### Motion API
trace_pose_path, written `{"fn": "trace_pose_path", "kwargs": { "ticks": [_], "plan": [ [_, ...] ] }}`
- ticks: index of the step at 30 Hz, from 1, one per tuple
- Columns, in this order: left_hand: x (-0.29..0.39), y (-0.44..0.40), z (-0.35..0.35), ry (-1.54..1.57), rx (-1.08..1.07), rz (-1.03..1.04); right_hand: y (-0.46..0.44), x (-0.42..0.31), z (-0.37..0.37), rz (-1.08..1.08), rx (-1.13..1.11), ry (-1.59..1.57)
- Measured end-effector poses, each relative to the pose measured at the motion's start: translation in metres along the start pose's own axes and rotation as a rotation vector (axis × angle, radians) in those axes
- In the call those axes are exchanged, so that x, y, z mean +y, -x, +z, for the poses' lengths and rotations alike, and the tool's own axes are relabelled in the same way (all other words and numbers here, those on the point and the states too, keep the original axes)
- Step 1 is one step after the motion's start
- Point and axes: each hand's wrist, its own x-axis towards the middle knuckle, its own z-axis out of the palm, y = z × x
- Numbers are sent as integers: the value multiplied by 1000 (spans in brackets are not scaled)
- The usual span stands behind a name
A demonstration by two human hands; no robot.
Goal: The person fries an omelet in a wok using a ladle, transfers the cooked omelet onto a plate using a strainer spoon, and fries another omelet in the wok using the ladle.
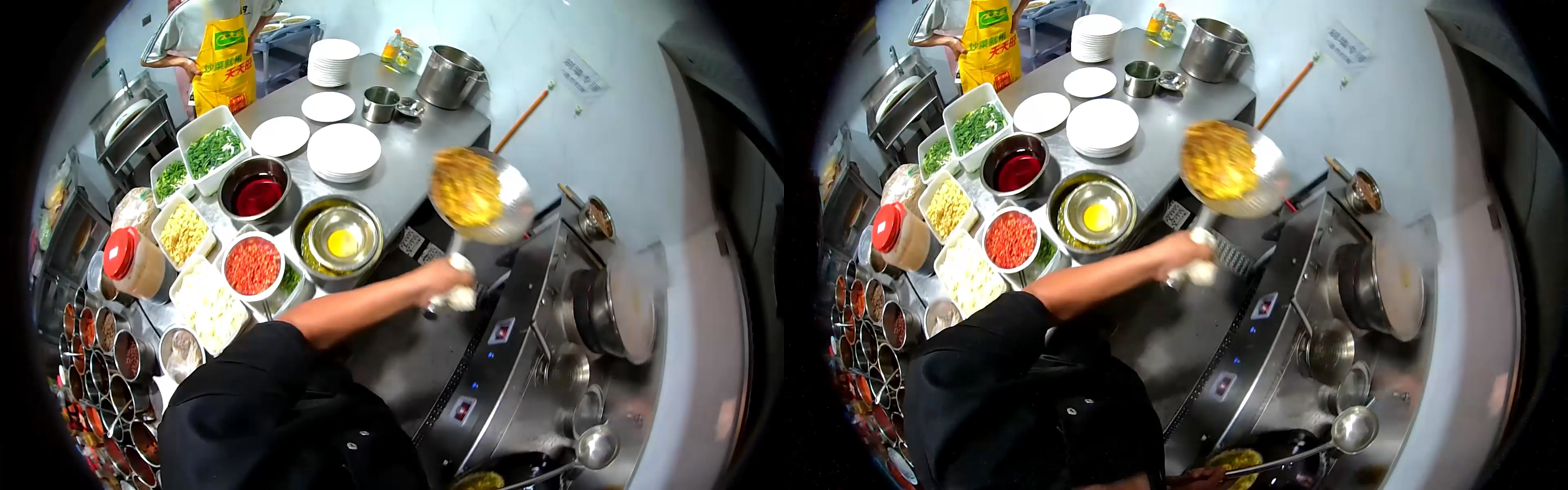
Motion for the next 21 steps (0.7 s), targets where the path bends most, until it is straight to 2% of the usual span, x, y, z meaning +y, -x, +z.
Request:
{"fn": "trace_pose_path", "kwargs": {
  "ticks": [4,7,8,10,11,14,16,18,21],
  "plan": [
    [29,-73,-133,242,180,68,10,-47,105,15,-170,62],
    [37,-95,-207,474,106,186,-21,-37,147,91,-267,20],
    [39,-97,-226,523,120,184,-23,-42,164,58,-319,100],
    [41,-100,-257,668,19,268,-21,-52,193,-12,-419,260],
    [39,-103,-269,745,26,248,-23,-57,202,-15,-476,256],
    [21,-107,-286,900,-103,397,-20,-64,234,-83,-592,217],
    [19,-97,-277,899,14,459,-26,-64,245,-72,-604,227],
    [10,-98,-284,1008,-64,532,-33,-60,254,-106,-640,231],
    [-2,-94,-288,1067,-98,558,-45,-58,263,-48,-538,336]
  ]
}}
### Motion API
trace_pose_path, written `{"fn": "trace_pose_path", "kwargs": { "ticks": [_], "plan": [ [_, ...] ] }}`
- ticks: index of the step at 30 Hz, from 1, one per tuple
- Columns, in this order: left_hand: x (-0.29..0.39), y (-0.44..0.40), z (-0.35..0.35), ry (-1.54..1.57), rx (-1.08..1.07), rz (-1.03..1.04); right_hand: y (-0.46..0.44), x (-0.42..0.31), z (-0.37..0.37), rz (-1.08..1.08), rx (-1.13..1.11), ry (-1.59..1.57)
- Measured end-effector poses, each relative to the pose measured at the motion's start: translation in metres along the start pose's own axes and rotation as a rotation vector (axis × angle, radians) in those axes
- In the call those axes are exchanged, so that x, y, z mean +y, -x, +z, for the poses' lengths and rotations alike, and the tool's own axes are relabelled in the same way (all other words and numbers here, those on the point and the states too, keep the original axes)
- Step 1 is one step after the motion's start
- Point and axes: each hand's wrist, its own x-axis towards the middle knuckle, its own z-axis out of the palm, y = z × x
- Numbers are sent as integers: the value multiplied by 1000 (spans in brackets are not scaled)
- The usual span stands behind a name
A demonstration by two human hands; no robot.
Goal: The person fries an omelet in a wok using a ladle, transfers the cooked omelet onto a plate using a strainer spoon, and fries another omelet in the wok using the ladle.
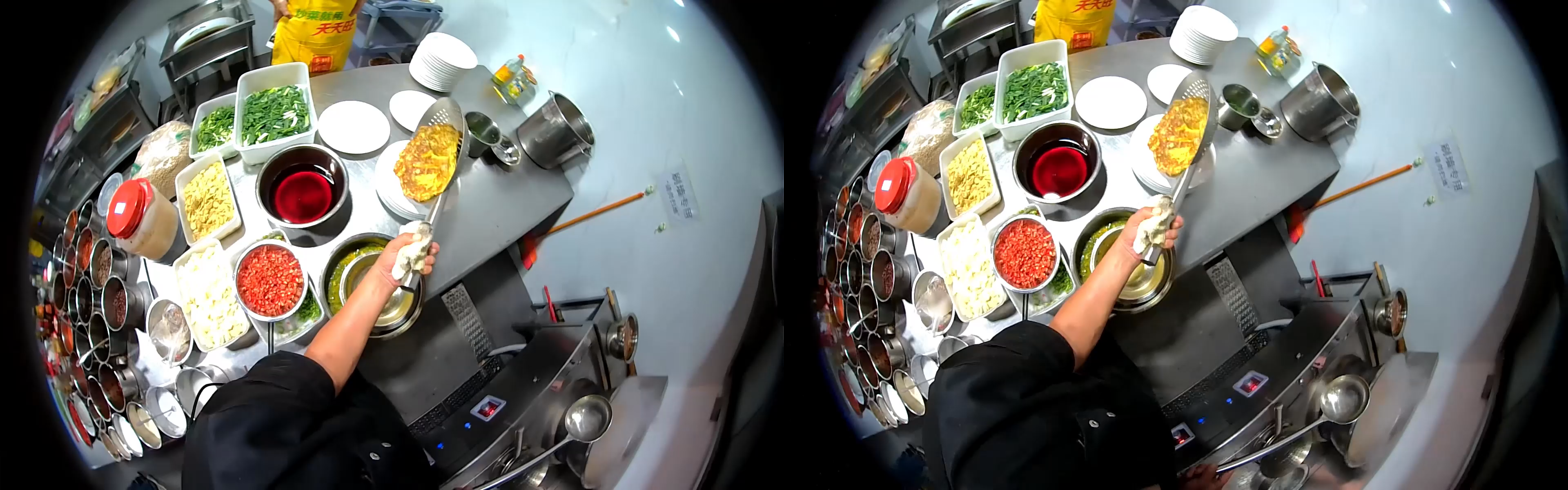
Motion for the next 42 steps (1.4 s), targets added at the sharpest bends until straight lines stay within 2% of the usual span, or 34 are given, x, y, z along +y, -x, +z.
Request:
{"fn": "trace_pose_path", "kwargs": {
  "ticks": [2,3,4,6,7,9,10,13,17,24,26,31,38,42],
  "plan": [
    [3,-7,-3,-61,1,-28,-13,2,-6,107,-17,17],
    [0,-12,-7,-91,74,-74,-14,-1,-12,164,-17,37],
    [-4,-15,-10,-115,70,-74,-21,4,-4,85,13,-41],
    [-10,-18,-7,-140,54,-83,-19,-3,-2,91,-7,-91],
    [-13,-22,-3,-181,117,-67,-20,-4,2,90,-19,-124],
    [-20,-30,-8,-164,40,-109,-20,-2,5,-1,115,-72],
    [-22,-33,-9,-226,75,-93,-23,-2,7,-50,177,-50],
    [-33,-46,-18,-284,87,-133,-23,-6,-2,31,-38,-56],
    [-34,-49,-13,-250,79,-127,-22,-7,1,1,-97,-22],
    [-30,-36,-9,-408,148,-134,-18,-9,-9,-27,-49,-23],
    [-29,-30,-8,-407,169,-156,-21,-2,-16,-89,12,26],
    [-27,-24,1,-514,244,-191,-36,25,-33,-92,59,27],
    [-38,-42,-27,-261,61,-202,-10,1,-17,-40,-10,-34],
    [-42,-50,-17,-233,49,-195,-3,-3,-14,-27,-22,-41]
  ]
}}
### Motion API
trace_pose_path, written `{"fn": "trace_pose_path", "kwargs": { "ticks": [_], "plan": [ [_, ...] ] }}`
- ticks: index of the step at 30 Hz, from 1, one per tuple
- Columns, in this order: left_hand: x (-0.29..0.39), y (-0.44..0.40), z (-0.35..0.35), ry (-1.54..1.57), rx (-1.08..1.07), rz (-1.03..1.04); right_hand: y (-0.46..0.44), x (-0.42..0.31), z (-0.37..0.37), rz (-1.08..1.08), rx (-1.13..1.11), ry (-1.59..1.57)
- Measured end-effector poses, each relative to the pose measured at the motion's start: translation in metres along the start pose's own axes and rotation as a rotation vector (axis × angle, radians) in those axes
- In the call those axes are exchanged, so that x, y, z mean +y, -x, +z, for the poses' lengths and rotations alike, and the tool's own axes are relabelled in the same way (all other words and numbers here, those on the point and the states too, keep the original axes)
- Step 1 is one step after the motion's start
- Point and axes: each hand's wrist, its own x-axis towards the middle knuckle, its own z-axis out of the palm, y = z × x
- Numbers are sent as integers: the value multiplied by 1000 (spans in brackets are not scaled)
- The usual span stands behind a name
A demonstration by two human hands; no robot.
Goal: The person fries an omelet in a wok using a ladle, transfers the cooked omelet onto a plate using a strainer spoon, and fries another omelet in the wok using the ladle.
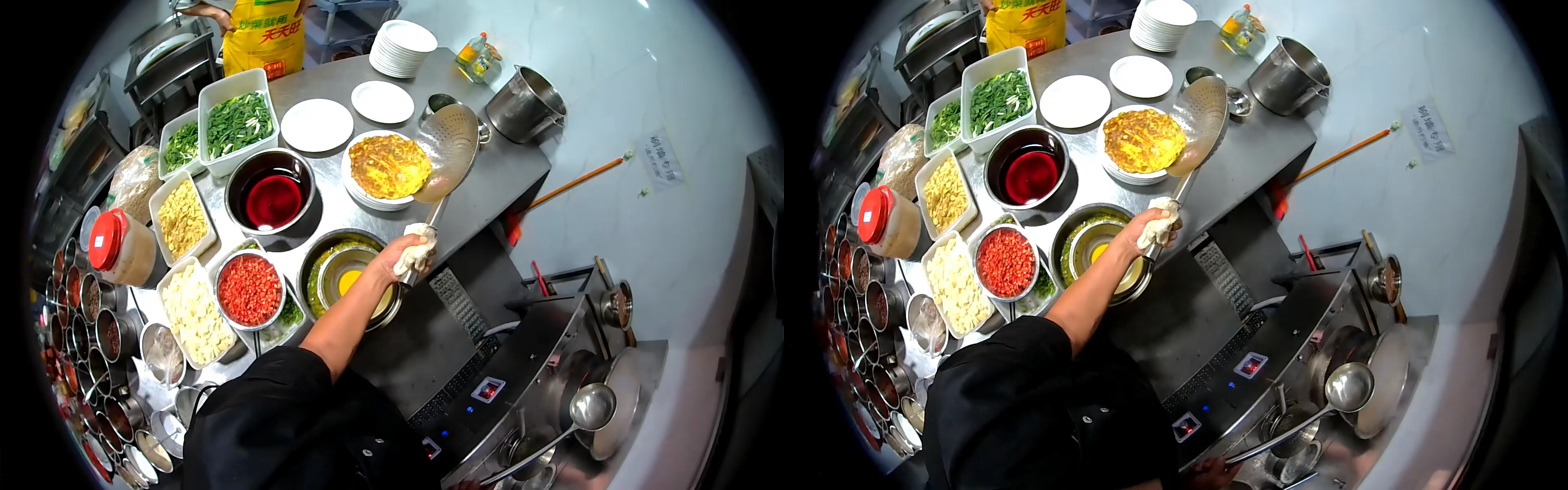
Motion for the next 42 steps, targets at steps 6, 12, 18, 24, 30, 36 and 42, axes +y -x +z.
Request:
{"fn": "trace_pose_path", "kwargs": {
  "ticks": [6,12,18,24,30,36,42],
  "plan": [
    [-1,-31,-2,-67,-56,-18,14,-3,0,-64,135,13],
    [-8,-40,39,-683,146,-139,16,24,-36,11,191,-172],
    [-103,40,128,-1053,-375,-484,73,26,-62,124,328,-235],
    [-236,189,229,-1042,-686,-942,178,79,-145,123,492,-449],
    [-411,400,317,-819,-1220,-1580,321,196,-223,356,704,-355],
    [-587,713,370,-784,-1410,-1952,415,274,-278,389,704,-187],
    [-673,906,326,-1069,-1371,-1809,438,346,-298,360,579,-61]
  ]
}}
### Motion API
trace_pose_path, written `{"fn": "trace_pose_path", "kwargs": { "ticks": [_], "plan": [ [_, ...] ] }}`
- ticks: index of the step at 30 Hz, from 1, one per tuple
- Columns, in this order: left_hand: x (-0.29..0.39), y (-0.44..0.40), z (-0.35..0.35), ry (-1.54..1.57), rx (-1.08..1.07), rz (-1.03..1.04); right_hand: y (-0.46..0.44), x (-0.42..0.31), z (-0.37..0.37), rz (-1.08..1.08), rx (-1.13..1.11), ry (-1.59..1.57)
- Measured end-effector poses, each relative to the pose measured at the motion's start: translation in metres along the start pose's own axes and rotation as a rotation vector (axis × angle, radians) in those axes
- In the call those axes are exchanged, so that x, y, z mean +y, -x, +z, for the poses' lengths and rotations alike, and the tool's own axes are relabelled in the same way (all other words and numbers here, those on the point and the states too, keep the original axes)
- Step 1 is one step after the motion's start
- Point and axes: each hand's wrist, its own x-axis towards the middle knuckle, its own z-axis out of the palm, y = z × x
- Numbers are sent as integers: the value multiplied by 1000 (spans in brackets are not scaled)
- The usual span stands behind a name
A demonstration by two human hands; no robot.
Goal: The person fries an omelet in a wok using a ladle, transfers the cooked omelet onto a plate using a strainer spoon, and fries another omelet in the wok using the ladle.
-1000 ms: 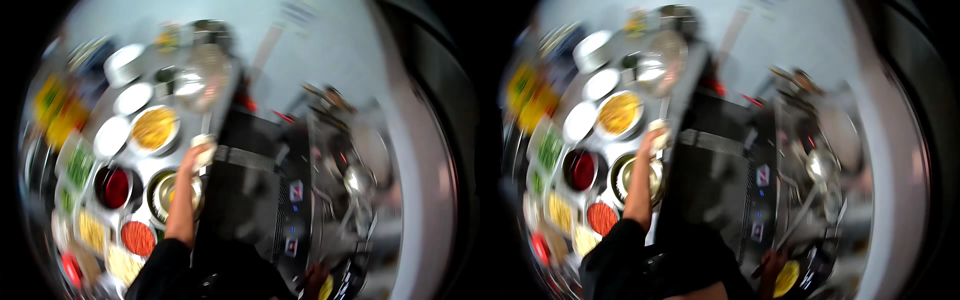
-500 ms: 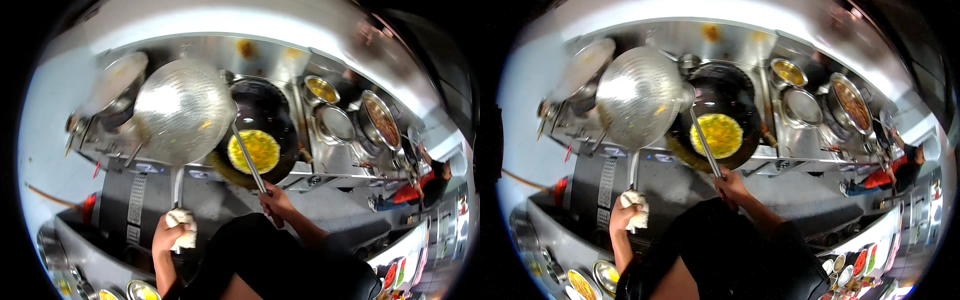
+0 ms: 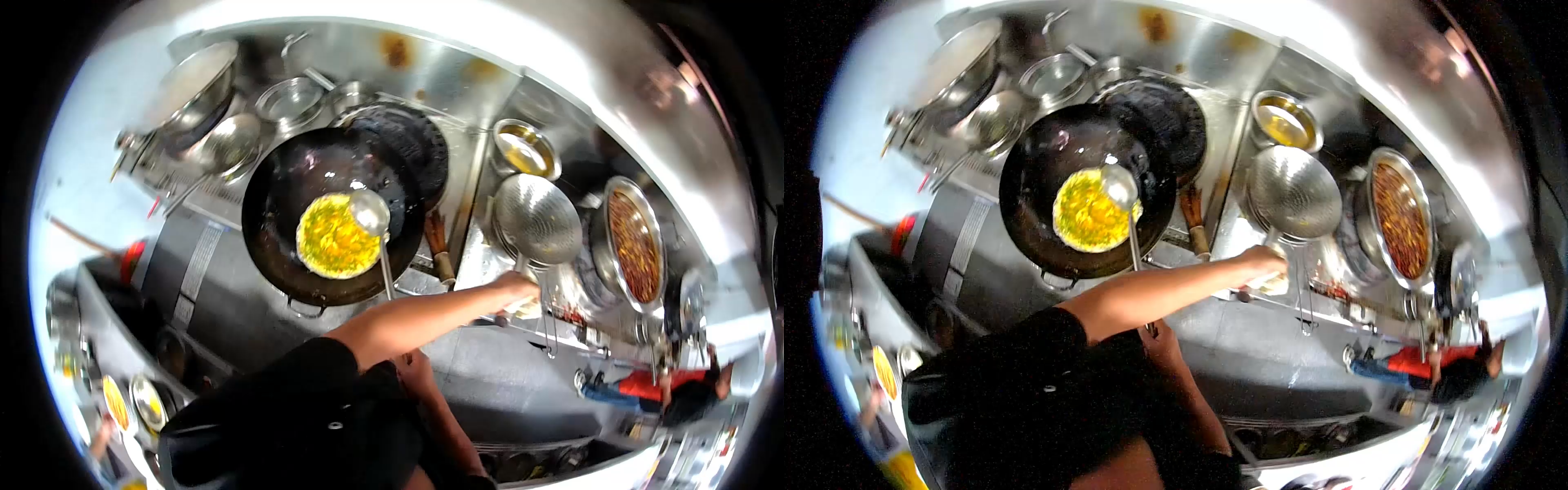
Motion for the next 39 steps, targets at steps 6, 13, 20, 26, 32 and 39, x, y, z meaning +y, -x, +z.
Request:
{"fn": "trace_pose_path", "kwargs": {
  "ticks": [6,13,20,26,32,39],
  "plan": [
    [-25,-10,16,585,-254,-95,-3,-25,-30,-202,223,-233],
    [-107,189,-131,104,-38,-9,-35,46,-29,-199,141,-55],
    [-204,299,-240,963,931,-215,-44,55,-32,-54,146,-8],
    [-172,286,-277,697,788,-404,-43,15,-37,-1,208,72],
    [-216,265,-295,355,893,-183,-61,-34,-24,5,325,66],
    [-84,245,-344,790,628,124,-71,-148,-8,34,389,-291]
  ]
}}
